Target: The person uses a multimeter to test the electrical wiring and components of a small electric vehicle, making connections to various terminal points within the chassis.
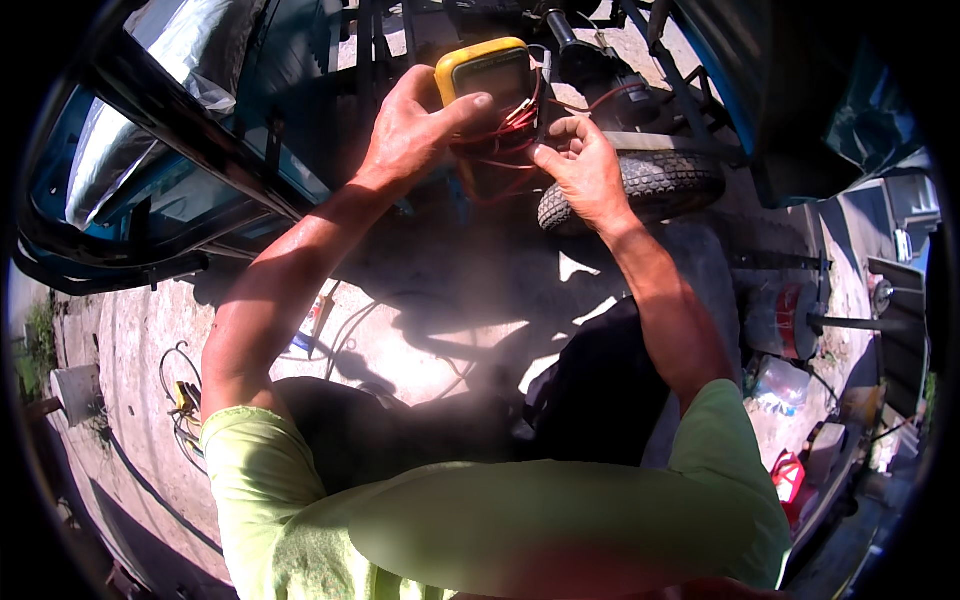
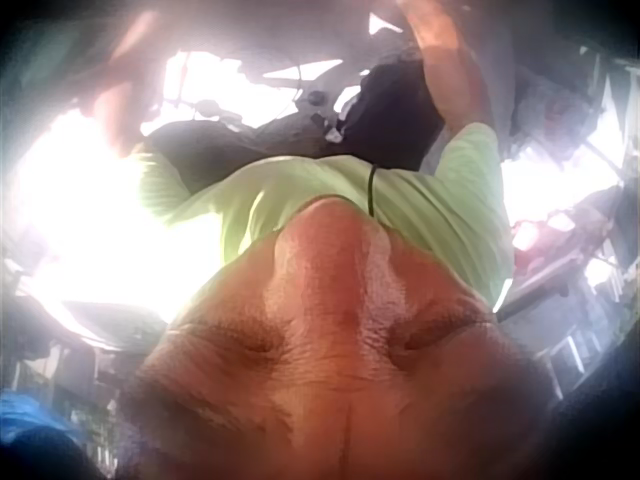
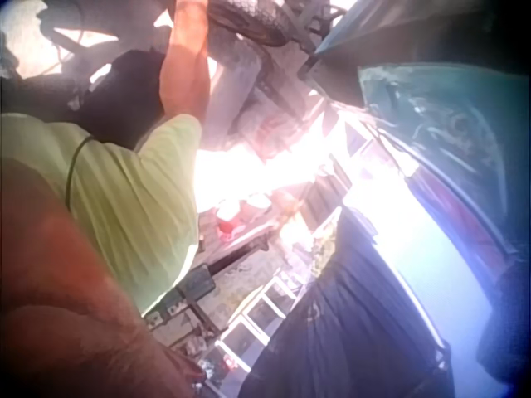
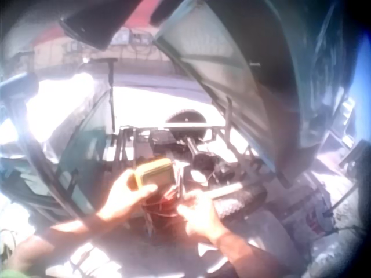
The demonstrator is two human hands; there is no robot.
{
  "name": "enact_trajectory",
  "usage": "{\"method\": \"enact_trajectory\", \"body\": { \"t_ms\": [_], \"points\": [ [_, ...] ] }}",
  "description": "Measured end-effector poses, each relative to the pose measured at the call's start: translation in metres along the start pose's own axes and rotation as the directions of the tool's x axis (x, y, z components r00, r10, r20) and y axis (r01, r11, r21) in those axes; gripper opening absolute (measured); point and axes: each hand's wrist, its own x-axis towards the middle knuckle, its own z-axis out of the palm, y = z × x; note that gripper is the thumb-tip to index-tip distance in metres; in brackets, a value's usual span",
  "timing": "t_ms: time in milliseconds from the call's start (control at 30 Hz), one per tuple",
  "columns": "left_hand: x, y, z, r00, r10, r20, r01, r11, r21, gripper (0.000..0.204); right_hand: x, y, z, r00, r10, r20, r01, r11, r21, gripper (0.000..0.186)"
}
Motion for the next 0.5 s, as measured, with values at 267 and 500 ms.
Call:
{"method": "enact_trajectory", "body": {
  "t_ms": [267,500],
  "points": [
    [0.002,0.015,0.001,0.996,0.085,0.003,-0.085,0.994,0.070,0.065,0.006,-0.012,0.000,0.999,0.001,-0.041,0.010,0.964,0.267,0.040],
    [0.002,0.015,0.003,0.993,0.113,0.025,-0.116,0.982,0.149,0.067,0.011,0.002,0.000,0.983,-0.177,-0.050,0.177,0.984,-0.017,0.026]
  ]
}}
